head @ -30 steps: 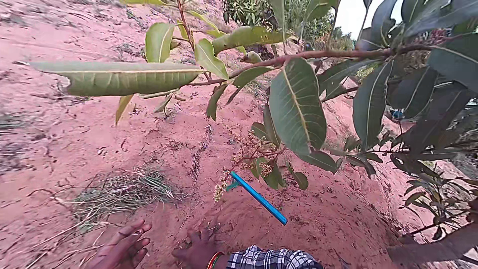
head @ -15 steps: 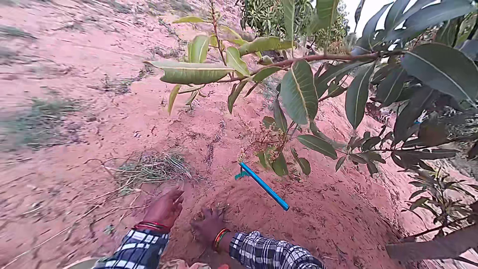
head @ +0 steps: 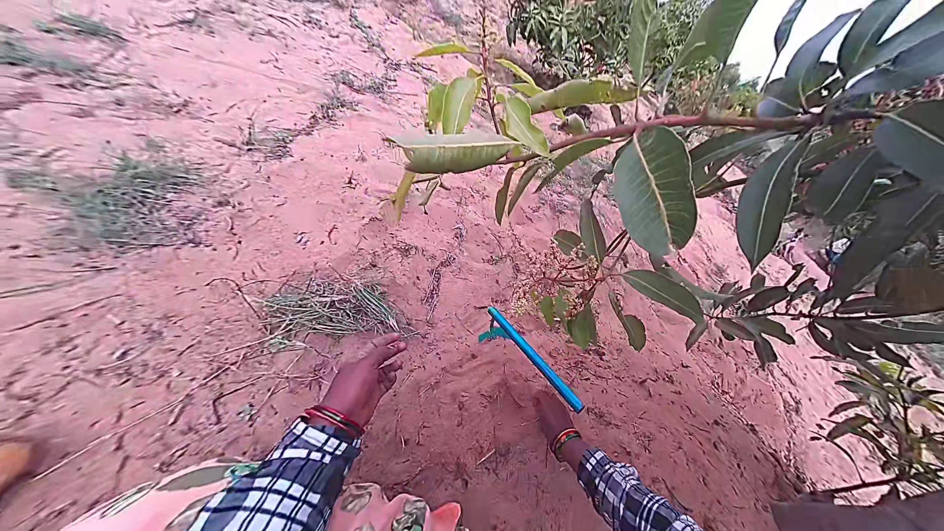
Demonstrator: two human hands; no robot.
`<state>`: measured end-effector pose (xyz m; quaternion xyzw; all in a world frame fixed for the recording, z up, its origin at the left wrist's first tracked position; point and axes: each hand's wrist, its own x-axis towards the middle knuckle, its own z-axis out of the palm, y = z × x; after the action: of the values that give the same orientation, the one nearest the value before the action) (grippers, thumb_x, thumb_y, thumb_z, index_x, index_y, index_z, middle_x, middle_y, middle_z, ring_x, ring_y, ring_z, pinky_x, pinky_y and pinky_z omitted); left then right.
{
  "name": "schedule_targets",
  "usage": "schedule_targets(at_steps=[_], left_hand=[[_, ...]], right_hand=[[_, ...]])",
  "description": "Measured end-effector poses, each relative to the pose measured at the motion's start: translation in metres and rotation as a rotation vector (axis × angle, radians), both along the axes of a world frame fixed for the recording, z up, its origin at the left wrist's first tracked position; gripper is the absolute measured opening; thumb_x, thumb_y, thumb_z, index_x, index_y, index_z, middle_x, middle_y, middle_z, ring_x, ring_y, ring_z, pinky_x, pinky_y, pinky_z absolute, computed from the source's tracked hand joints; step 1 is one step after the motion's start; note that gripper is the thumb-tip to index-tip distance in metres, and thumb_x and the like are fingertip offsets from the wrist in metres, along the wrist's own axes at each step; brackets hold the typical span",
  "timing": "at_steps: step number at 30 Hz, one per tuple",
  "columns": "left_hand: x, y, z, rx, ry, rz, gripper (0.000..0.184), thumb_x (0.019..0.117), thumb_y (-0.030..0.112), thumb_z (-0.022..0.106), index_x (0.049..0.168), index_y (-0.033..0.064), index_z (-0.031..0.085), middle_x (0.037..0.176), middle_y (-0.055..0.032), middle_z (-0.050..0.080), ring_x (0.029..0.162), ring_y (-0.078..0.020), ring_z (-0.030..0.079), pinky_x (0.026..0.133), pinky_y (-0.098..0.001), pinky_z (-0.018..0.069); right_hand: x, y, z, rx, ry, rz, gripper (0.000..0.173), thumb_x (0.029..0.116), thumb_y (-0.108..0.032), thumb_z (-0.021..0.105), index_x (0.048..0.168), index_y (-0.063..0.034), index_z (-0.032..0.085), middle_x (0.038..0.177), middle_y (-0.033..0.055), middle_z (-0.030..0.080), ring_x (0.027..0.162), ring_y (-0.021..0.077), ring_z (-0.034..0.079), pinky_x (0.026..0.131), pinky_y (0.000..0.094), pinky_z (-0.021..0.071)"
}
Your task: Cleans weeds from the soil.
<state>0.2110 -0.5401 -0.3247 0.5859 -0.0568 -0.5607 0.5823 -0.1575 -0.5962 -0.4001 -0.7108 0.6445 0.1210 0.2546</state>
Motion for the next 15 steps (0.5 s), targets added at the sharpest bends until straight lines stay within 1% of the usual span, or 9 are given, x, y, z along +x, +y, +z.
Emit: schedule_targets(at_steps=[2,4,6,7,8,10,11,13,15], left_hand=[[0.001,0.0,-0.002,-0.001,-0.03,0.003,0.029,0.1061,0.015,0.052,0.134,0.0108,0.059,0.103,-0.0012,0.068,0.064,-0.0051,0.057,0.054,-0.0185,0.0447],[0.001,0.001,-0.001,0.008,-0.069,-0.008,0.028,0.1067,0.015,0.051,0.133,0.0107,0.06,0.105,-0.0018,0.069,0.066,-0.0054,0.058,0.055,-0.0188,0.0437],[-0.001,0.002,0.0,0.022,-0.108,-0.044,0.028,0.1068,0.015,0.051,0.133,0.0104,0.059,0.107,-0.0026,0.069,0.069,-0.006,0.059,0.057,-0.0196,0.0441],[-0.003,0.003,0.0,0.033,-0.127,-0.065,0.028,0.1066,0.015,0.051,0.133,0.0098,0.059,0.108,-0.0034,0.068,0.07,-0.0062,0.059,0.057,-0.0199,0.0442],[-0.005,0.003,0.0,0.048,-0.155,-0.094,0.029,0.1065,0.015,0.051,0.133,0.0096,0.059,0.11,-0.004,0.068,0.071,-0.0062,0.059,0.059,-0.0202,0.0447],[-0.007,0.006,0.002,0.082,-0.208,-0.176,0.03,0.107,0.016,0.051,0.136,0.0093,0.058,0.117,-0.0063,0.065,0.079,-0.0083,0.059,0.066,-0.0236,0.0458],[-0.009,0.007,0.003,0.104,-0.233,-0.216,0.031,0.1075,0.015,0.05,0.137,0.0091,0.057,0.12,-0.0076,0.065,0.083,-0.0095,0.06,0.07,-0.0255,0.0466],[-0.011,0.006,0.005,0.135,-0.283,-0.296,0.032,0.1094,0.016,0.047,0.139,0.0087,0.055,0.125,-0.0104,0.065,0.09,-0.0127,0.062,0.077,-0.0299,0.0477],[-0.013,0.004,0.003,0.144,-0.327,-0.355,0.033,0.1099,0.015,0.046,0.14,0.0075,0.055,0.129,-0.0134,0.064,0.097,-0.0172,0.063,0.083,-0.035,0.0489]], right_hand=[[-0.035,-0.014,0.001,-0.119,-0.056,-0.239,0.039,0.1015,-0.014,0.061,0.138,-0.0003,0.059,0.131,0.0257,0.065,0.123,0.0392,0.062,0.106,0.0549,0.049],[-0.059,-0.041,-0.002,-0.141,0.116,-0.303,0.054,0.0953,-0.019,0.069,0.145,-0.0042,0.055,0.134,0.0268,0.063,0.127,0.0434,0.059,0.105,0.057,0.0499],[-0.073,-0.055,-0.008,-0.025,0.251,-0.277,0.07,0.0914,-0.023,0.075,0.154,-0.0112,0.048,0.149,0.028,0.051,0.139,0.0493,0.046,0.107,0.0658,0.045],[-0.076,-0.054,-0.014,-0.01,0.226,-0.237,0.07,0.0929,-0.028,0.075,0.155,-0.0133,0.047,0.153,0.0281,0.047,0.141,0.0505,0.043,0.108,0.068,0.0419],[-0.073,-0.047,-0.017,-0.031,0.167,-0.196,0.067,0.0945,-0.027,0.073,0.155,-0.0137,0.047,0.153,0.0278,0.047,0.141,0.0492,0.044,0.11,0.0672,0.0406],[-0.051,-0.021,-0.009,-0.052,0.059,-0.173,0.051,0.1015,-0.022,0.063,0.148,-0.0036,0.052,0.146,0.026,0.056,0.136,0.0409,0.053,0.113,0.0559,0.0431],[-0.04,-0.009,-0.007,0.01,0.08,-0.168,0.048,0.1049,-0.021,0.057,0.146,0.0012,0.052,0.145,0.0264,0.056,0.136,0.0391,0.054,0.114,0.0532,0.0434],[-0.019,0.007,-0.012,0.085,0.133,-0.05,0.04,0.1042,-0.015,0.055,0.138,0.0063,0.058,0.139,0.0301,0.059,0.132,0.0431,0.057,0.109,0.0562,0.0464],[0.005,0.018,-0.021,0.063,0.002,0.012,0.039,0.1039,-0.011,0.056,0.139,0.0042,0.059,0.138,0.03,0.06,0.13,0.0438,0.058,0.111,0.0557,0.0459]])
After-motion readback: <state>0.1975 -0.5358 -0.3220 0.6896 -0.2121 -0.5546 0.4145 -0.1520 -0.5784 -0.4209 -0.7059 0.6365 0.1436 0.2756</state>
